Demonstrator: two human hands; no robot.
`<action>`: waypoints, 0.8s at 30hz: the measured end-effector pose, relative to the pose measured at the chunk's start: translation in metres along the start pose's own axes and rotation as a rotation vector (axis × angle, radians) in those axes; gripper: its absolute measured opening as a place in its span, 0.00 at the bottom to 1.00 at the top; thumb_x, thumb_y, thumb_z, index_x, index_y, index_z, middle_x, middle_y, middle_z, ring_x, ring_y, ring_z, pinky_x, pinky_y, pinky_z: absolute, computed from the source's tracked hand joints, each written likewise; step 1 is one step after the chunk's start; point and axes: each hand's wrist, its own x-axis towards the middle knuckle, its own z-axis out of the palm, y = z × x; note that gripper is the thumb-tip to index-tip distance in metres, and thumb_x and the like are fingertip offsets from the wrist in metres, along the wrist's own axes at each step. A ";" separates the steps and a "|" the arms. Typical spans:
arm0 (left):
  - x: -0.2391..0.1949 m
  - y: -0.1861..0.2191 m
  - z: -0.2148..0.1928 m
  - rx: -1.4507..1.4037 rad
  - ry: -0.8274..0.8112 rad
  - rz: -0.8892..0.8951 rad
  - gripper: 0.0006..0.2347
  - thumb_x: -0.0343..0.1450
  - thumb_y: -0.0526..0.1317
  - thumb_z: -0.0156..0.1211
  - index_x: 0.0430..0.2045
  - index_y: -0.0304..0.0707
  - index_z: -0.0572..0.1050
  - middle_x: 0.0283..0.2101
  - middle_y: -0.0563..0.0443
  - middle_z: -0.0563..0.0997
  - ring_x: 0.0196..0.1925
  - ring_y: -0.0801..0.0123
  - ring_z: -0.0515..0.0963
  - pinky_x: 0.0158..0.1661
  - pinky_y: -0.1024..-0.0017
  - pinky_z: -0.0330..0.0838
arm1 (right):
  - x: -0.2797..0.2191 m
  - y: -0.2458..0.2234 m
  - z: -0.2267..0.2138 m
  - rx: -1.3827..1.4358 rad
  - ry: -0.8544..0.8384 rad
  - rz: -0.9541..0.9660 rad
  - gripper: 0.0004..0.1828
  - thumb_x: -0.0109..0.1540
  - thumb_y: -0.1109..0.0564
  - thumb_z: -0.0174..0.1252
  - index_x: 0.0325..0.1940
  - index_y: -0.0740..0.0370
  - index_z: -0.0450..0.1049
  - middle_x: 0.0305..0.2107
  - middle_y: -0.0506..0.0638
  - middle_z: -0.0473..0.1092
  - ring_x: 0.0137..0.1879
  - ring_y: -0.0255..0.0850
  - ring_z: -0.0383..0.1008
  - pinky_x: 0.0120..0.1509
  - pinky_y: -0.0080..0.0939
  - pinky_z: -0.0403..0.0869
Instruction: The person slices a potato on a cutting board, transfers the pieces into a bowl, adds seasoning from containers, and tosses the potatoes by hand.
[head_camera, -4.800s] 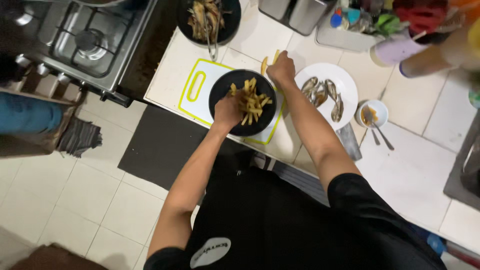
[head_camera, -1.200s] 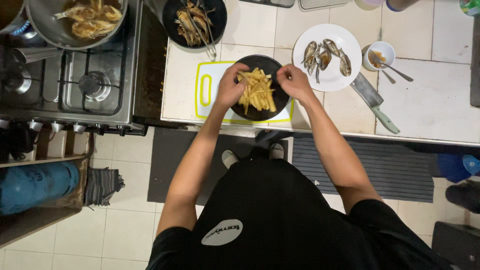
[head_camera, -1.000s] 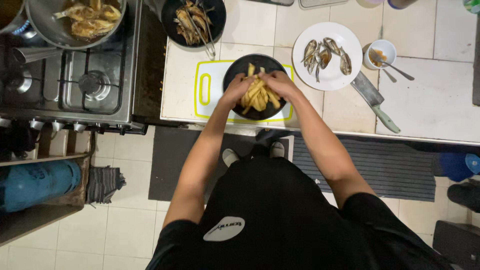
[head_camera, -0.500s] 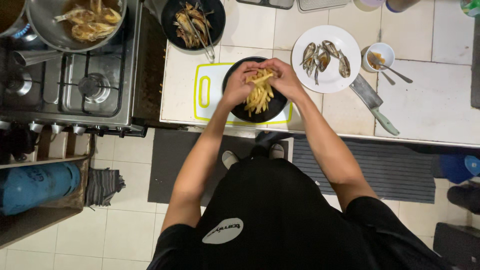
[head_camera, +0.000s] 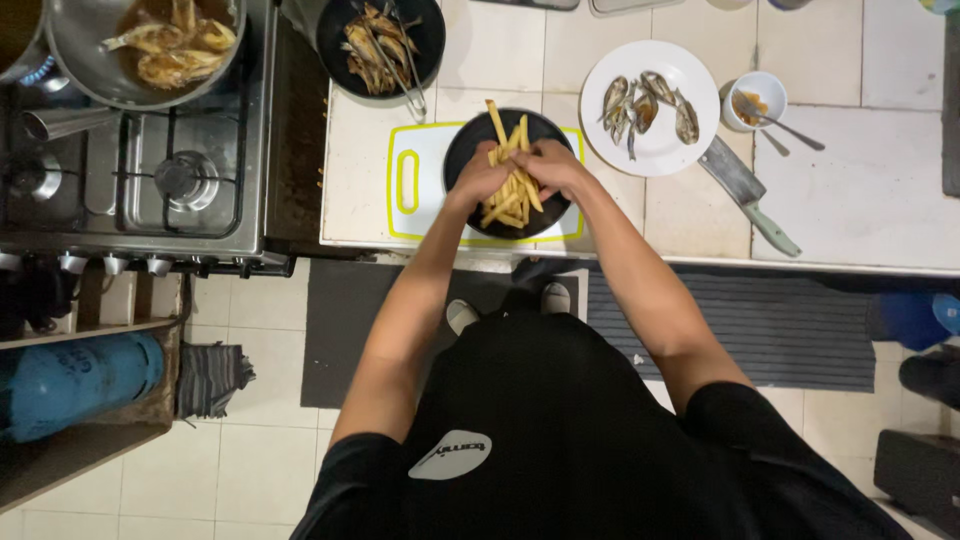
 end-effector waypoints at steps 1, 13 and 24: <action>-0.001 -0.005 0.001 -0.016 -0.011 0.008 0.31 0.67 0.51 0.64 0.61 0.33 0.63 0.53 0.36 0.81 0.57 0.54 0.81 0.54 0.66 0.73 | 0.003 0.006 0.001 0.018 0.002 -0.006 0.30 0.65 0.45 0.58 0.60 0.74 0.69 0.44 0.63 0.76 0.43 0.49 0.81 0.38 0.46 0.83; -0.026 0.004 -0.021 0.148 0.019 0.236 0.26 0.58 0.41 0.74 0.51 0.38 0.73 0.48 0.41 0.83 0.53 0.56 0.83 0.52 0.67 0.75 | -0.014 0.036 -0.002 0.105 -0.014 -0.296 0.18 0.60 0.65 0.63 0.54 0.67 0.71 0.35 0.51 0.72 0.39 0.38 0.74 0.40 0.39 0.77; -0.079 0.051 -0.055 0.155 -0.135 0.578 0.25 0.63 0.40 0.72 0.57 0.38 0.76 0.58 0.40 0.78 0.59 0.55 0.79 0.59 0.64 0.72 | -0.033 0.013 -0.041 -0.265 -0.014 -0.512 0.22 0.54 0.68 0.49 0.49 0.64 0.79 0.44 0.56 0.80 0.50 0.40 0.81 0.55 0.38 0.77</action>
